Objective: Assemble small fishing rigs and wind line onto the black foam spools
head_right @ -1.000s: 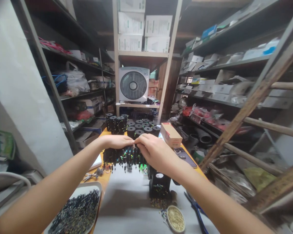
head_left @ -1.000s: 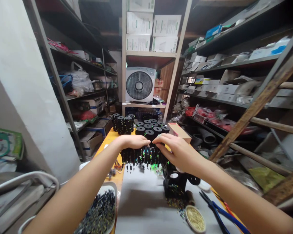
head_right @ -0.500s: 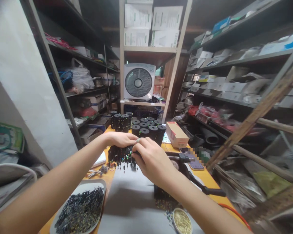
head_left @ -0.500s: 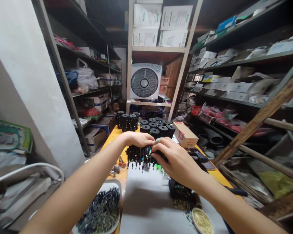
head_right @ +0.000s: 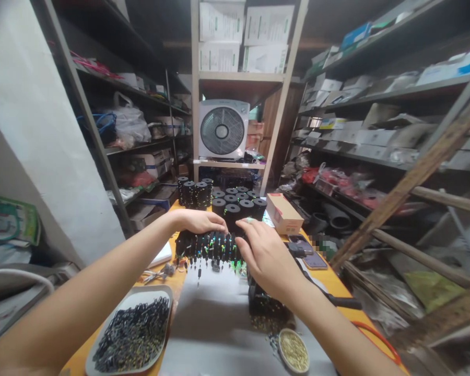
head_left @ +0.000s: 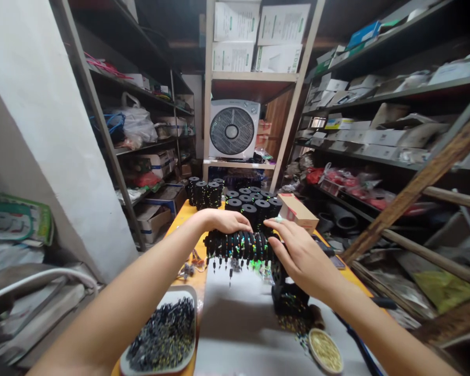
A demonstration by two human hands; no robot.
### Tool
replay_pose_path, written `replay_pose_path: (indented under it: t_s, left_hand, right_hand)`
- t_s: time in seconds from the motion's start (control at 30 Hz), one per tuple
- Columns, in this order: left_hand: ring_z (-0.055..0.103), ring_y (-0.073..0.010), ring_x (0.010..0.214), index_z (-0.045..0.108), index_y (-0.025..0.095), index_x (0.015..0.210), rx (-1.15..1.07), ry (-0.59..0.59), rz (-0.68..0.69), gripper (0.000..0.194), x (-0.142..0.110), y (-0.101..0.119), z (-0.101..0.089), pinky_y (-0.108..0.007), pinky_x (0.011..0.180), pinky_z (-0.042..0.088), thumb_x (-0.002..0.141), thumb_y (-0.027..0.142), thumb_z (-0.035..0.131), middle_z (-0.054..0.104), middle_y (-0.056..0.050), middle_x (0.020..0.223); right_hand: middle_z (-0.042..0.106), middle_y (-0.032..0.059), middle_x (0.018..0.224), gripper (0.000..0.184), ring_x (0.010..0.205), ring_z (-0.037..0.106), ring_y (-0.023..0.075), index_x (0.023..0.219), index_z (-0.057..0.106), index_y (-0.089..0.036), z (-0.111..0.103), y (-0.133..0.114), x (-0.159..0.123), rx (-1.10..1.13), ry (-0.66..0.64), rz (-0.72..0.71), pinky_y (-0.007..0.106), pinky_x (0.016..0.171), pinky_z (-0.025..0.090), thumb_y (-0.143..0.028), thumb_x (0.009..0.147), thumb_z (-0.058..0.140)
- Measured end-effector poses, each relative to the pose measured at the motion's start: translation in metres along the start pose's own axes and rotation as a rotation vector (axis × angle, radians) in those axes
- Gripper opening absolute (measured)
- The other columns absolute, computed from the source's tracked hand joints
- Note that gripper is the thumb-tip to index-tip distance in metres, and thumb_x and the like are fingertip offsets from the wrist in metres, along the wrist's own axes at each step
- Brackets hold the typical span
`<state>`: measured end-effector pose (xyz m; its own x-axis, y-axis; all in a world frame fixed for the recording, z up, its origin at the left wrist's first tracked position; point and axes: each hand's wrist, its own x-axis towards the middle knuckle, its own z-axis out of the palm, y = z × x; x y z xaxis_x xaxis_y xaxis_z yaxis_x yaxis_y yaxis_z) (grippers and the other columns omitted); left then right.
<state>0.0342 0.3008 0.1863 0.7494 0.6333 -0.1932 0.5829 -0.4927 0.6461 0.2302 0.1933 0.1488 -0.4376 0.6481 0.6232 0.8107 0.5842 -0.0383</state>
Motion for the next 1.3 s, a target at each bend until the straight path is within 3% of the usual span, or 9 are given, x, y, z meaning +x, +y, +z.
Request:
replay_pose_path:
  t_s: [0.1,0.23,0.4,0.5,0.7,0.9,1.07,1.17,1.3]
  left_hand:
    - [0.063,-0.0204,0.091,0.066,0.015,0.091,-0.051,0.068,0.019,0.021,-0.001,0.0,0.001,-0.039,0.084,0.049,0.087,0.033,0.056,0.069,-0.005,0.094]
    - [0.066,-0.0182,0.087,0.059,0.016,0.098,-0.179,0.311,0.101,0.03,-0.015,0.004,0.003,-0.034,0.078,0.051,0.093,0.035,0.036,0.068,-0.008,0.1]
    - [0.065,-0.0182,0.088,0.054,0.015,0.098,-0.212,0.563,0.224,0.03,-0.048,0.007,0.014,-0.036,0.083,0.05,0.096,0.037,0.032,0.064,-0.009,0.097]
    - [0.062,-0.0199,0.092,0.058,0.016,0.096,-0.123,0.594,0.244,0.025,-0.065,0.01,0.026,-0.038,0.087,0.047,0.094,0.035,0.041,0.065,-0.008,0.095]
    - [0.061,-0.0221,0.097,0.056,0.017,0.111,0.396,0.608,0.222,0.027,-0.064,0.022,0.049,-0.037,0.083,0.047,0.097,0.026,0.034,0.065,-0.009,0.109]
    - [0.064,-0.0256,0.093,0.052,0.017,0.118,0.7,0.62,0.208,0.033,-0.045,0.041,0.057,-0.038,0.076,0.048,0.097,0.024,0.027,0.066,-0.009,0.107]
    - [0.066,-0.0262,0.094,0.05,0.02,0.121,0.663,0.551,0.105,0.04,-0.037,0.043,0.06,-0.037,0.078,0.048,0.098,0.038,0.023,0.068,-0.009,0.114]
    - [0.065,-0.0273,0.1,0.045,0.028,0.131,0.68,0.491,0.05,0.048,-0.035,0.04,0.06,-0.037,0.079,0.047,0.097,0.046,0.018,0.068,-0.007,0.119]
    - [0.064,-0.0263,0.105,0.045,0.032,0.133,0.68,0.461,0.022,0.05,-0.031,0.038,0.06,-0.036,0.082,0.046,0.096,0.048,0.016,0.067,-0.004,0.122]
  right_hand:
    - [0.065,0.0129,0.103,0.033,0.1,0.056,0.0271,0.111,0.057,-0.012,0.008,0.008,0.002,-0.07,-0.062,0.002,0.044,0.093,0.039,-0.033,0.098,0.034]
    - [0.066,0.0091,0.089,0.04,0.089,0.059,0.0226,0.094,0.06,-0.014,0.009,0.008,0.01,-0.061,-0.133,0.014,0.042,0.097,0.032,-0.03,0.101,0.024]
    - [0.061,0.0039,0.071,0.049,0.069,0.056,0.0168,0.074,0.053,-0.018,0.002,0.012,0.02,-0.022,-0.253,0.074,0.03,0.072,0.038,-0.033,0.102,0.016]
    - [0.056,0.0012,0.061,0.052,0.054,0.047,0.0139,0.067,0.048,-0.02,-0.001,0.019,0.025,0.003,-0.318,0.103,0.027,0.057,0.031,-0.038,0.102,0.015]
    - [0.053,0.0017,0.055,0.052,0.048,0.042,0.0128,0.06,0.049,-0.018,-0.002,0.034,0.039,0.074,-0.449,0.094,0.027,0.051,0.026,-0.042,0.099,0.024]
    - [0.064,0.0039,0.063,0.053,0.057,0.055,0.0155,0.075,0.065,-0.016,-0.006,0.039,0.044,0.154,-0.474,0.163,0.025,0.055,0.037,-0.047,0.098,0.028]
    - [0.067,0.0089,0.109,0.037,0.1,0.061,0.0204,0.114,0.059,-0.017,-0.032,0.028,0.013,0.169,-0.161,0.274,0.032,0.086,0.043,-0.031,0.1,0.028]
    - [0.067,0.0067,0.108,0.022,0.1,0.061,0.0194,0.109,0.059,-0.019,-0.05,0.011,-0.025,0.263,0.062,0.252,0.033,0.088,0.045,-0.025,0.096,0.043]
    - [0.063,0.0039,0.095,0.011,0.09,0.057,0.0172,0.097,0.059,-0.021,-0.047,-0.011,-0.085,0.326,-0.155,0.307,0.031,0.08,0.046,-0.019,0.093,0.049]
